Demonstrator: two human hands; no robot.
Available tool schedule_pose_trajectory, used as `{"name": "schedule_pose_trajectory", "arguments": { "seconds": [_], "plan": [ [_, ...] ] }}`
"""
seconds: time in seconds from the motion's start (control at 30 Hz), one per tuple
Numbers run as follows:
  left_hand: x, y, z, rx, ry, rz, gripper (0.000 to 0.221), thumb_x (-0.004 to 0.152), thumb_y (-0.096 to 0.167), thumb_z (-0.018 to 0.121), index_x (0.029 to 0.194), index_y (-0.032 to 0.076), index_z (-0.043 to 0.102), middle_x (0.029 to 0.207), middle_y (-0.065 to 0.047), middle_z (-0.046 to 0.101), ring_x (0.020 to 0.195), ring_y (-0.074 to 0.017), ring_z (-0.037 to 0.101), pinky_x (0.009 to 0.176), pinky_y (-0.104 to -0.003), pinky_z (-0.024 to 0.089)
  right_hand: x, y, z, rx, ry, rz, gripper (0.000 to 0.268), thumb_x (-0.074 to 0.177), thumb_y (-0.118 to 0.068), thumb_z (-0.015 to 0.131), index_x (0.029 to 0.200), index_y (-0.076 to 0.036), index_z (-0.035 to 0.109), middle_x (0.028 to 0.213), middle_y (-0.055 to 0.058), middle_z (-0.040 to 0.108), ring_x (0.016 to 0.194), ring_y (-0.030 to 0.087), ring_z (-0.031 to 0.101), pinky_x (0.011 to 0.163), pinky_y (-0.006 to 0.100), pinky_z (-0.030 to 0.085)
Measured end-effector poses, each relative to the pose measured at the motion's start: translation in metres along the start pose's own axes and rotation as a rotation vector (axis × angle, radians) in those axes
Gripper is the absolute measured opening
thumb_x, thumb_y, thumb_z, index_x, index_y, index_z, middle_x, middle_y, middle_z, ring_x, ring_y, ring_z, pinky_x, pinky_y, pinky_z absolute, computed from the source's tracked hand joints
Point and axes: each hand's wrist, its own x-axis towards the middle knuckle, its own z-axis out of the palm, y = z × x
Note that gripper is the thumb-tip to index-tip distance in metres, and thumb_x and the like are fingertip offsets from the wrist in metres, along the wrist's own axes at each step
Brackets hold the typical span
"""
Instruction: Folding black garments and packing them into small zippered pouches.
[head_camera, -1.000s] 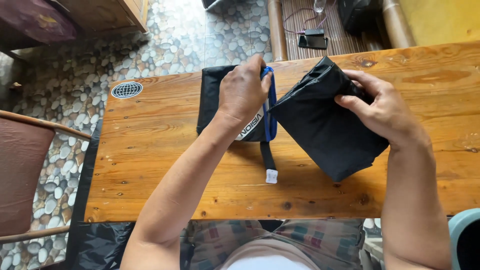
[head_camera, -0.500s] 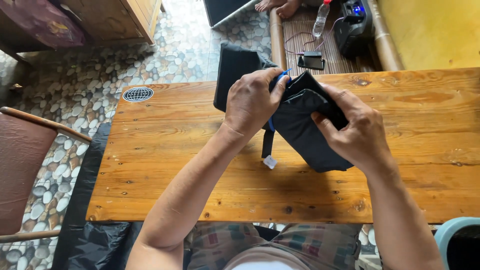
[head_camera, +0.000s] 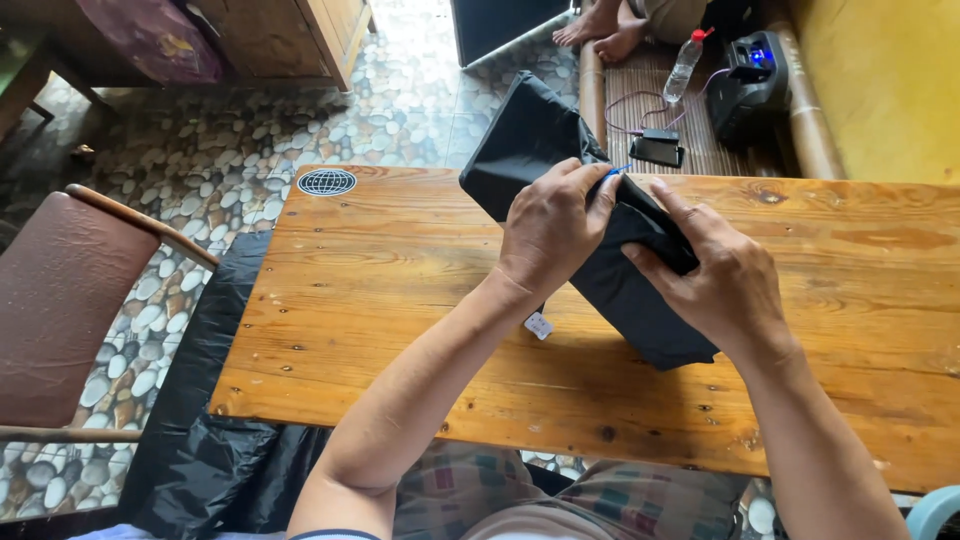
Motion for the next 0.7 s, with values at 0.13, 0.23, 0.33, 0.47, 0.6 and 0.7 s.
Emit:
{"name": "schedule_pose_trajectory", "arguments": {
  "seconds": [0.13,0.23,0.33,0.47,0.6,0.7],
  "plan": [
    [-0.001,-0.001,-0.002,-0.022,0.048,0.025,0.030,0.100,0.034,0.060,0.112,0.012,0.076,0.085,-0.007,0.072,0.074,-0.0326,0.075,0.063,-0.043,0.061,-0.002,0.009,0.010,-0.033,0.004,0.007,0.049,0.094,-0.043,0.075,0.141,-0.028,0.071,0.099,0.007,0.070,0.088,0.038,0.071,0.069,0.046,0.056],
    [-0.006,0.008,-0.011,0.008,0.076,0.046,0.028,0.100,0.031,0.061,0.112,0.011,0.077,0.083,-0.008,0.071,0.070,-0.0312,0.075,0.061,-0.041,0.061,-0.002,0.011,0.013,-0.041,0.010,-0.011,0.042,0.097,-0.040,0.075,0.135,-0.023,0.074,0.097,0.009,0.071,0.086,0.040,0.071,0.067,0.047,0.056],
    [-0.008,0.007,-0.013,0.044,0.112,0.073,0.028,0.100,0.031,0.063,0.111,0.010,0.077,0.082,-0.008,0.070,0.068,-0.0322,0.074,0.059,-0.041,0.060,-0.001,0.010,0.019,-0.033,0.053,-0.058,0.037,0.096,-0.037,0.076,0.131,-0.023,0.075,0.095,0.008,0.070,0.085,0.039,0.071,0.063,0.045,0.055],
    [-0.009,0.001,-0.010,0.064,0.131,0.071,0.026,0.099,0.031,0.065,0.110,0.012,0.078,0.080,-0.007,0.069,0.067,-0.0334,0.073,0.058,-0.044,0.059,0.000,0.009,0.024,-0.104,0.041,-0.087,0.035,0.098,-0.039,0.074,0.129,-0.024,0.075,0.092,0.005,0.069,0.083,0.037,0.071,0.062,0.044,0.055],
    [-0.009,-0.006,-0.008,0.036,0.141,0.059,0.028,0.099,0.036,0.064,0.111,0.016,0.078,0.082,-0.005,0.069,0.071,-0.0326,0.073,0.060,-0.044,0.059,0.002,0.008,0.028,-0.164,0.051,-0.141,0.032,0.097,-0.040,0.071,0.126,-0.027,0.075,0.090,0.002,0.067,0.080,0.033,0.071,0.061,0.042,0.056],
    [-0.010,-0.005,-0.010,0.053,0.142,0.065,0.026,0.100,0.036,0.064,0.110,0.017,0.079,0.081,-0.004,0.068,0.070,-0.0314,0.073,0.060,-0.043,0.059,0.002,0.006,0.028,-0.184,0.031,-0.170,0.032,0.098,-0.039,0.069,0.127,-0.028,0.073,0.086,0.002,0.064,0.078,0.032,0.071,0.060,0.042,0.056]
  ]
}}
